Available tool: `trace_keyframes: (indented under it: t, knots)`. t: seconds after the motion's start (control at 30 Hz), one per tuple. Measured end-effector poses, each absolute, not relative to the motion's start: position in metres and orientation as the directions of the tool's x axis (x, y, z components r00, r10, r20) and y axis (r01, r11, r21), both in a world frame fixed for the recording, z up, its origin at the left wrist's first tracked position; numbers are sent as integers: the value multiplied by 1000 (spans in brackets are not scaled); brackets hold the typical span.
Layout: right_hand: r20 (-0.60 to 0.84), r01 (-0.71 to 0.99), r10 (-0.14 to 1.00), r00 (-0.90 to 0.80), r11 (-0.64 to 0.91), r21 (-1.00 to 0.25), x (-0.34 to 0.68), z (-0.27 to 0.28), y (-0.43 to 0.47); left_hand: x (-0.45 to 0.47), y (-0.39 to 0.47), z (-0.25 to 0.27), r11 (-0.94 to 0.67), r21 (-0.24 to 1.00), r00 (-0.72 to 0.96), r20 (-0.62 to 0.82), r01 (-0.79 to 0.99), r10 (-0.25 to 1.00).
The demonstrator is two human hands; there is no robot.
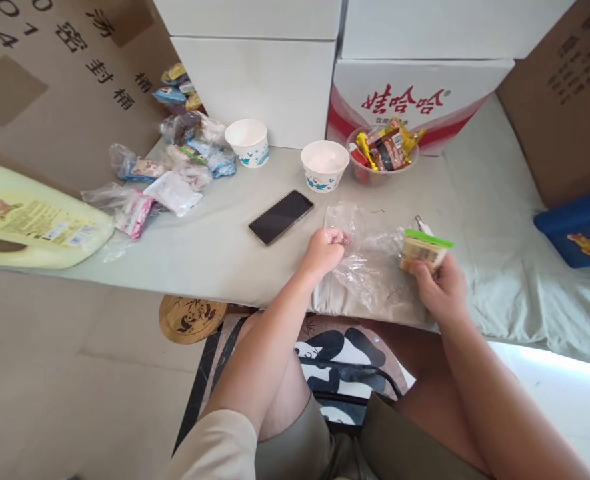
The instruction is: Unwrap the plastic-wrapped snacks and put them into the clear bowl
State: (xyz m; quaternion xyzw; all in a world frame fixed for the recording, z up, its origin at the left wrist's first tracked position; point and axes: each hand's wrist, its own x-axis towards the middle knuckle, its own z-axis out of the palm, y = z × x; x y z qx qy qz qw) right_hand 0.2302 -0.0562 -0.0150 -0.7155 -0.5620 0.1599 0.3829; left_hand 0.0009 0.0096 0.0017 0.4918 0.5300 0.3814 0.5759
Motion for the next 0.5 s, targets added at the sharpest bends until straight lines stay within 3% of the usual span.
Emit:
trace_keyframes:
  t: [0.13, 0.33, 0.5]
  knots:
    - [255, 590, 810, 528, -134, -796, 232, -9, -64, -12, 12, 3, 34, 937, 181, -102, 347, 978]
    - [302, 711, 877, 373, -61, -701, 222, 26, -24, -20, 10, 9, -57, 882, 262, -77, 468, 962]
    - [322, 814, 876, 359, -125, -567, 189, 92, 80, -19, 13, 11, -81, 885, 300, -68, 458, 952]
